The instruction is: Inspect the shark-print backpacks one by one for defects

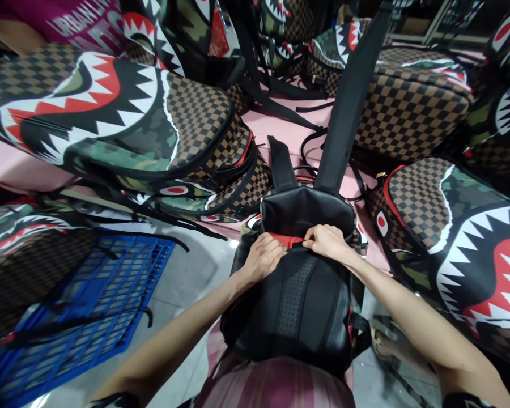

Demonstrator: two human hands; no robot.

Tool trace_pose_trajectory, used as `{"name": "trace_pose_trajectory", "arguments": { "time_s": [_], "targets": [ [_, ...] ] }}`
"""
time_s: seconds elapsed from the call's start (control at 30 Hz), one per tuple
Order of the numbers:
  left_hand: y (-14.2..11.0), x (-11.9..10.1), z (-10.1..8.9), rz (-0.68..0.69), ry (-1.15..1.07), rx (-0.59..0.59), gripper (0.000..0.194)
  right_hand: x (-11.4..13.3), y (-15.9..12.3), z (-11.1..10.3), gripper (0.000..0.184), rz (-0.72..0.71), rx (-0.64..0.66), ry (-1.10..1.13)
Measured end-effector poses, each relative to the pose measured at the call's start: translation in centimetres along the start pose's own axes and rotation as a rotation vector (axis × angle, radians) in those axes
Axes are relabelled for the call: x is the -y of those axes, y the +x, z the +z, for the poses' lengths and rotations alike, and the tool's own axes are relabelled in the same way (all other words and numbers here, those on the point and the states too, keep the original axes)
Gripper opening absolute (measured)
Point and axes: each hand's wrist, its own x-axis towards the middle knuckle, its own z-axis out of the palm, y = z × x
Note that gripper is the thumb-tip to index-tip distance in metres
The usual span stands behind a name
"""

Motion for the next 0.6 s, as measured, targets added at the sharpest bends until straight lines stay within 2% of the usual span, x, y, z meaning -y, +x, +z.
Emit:
{"name": "trace_pose_trajectory", "arguments": {
  "time_s": [0.1,0.2,0.27,0.33,0.43,0.5,0.6],
  "targets": [
    [0.2,0.0,0.0,-0.039,-0.008,0.027,0.025,0.0,0.3,0.6,0.02,0.069,-0.124,0.16],
    [1.3,0.1,-0.4,-0.132,-0.003,0.106,0.026,-0.7,0.2,0.7,0.022,0.091,-0.223,0.288],
    [2.9,0.2,-0.8,-0.19,-0.001,0.216,0.022,-1.2,0.0,0.6,0.022,0.08,-0.265,0.344],
    [4.8,0.3,-1.1,-0.222,-0.008,0.384,0.028,-1.7,-0.1,0.6,0.024,0.081,-0.301,0.424],
    [7.2,0.4,-1.4,-0.257,-0.042,0.619,0.031,-2.2,0.0,0.7,0.025,0.077,-0.3,0.493],
    [8.0,0.5,-1.4,-0.289,-0.056,0.676,0.022,-2.4,0.1,0.8,0.023,0.071,-0.277,0.506],
    [8.3,0.6,-1.1,-0.329,-0.047,0.691,0.02,-2.5,0.0,0.7,0.02,0.063,-0.23,0.508]
  ]
}}
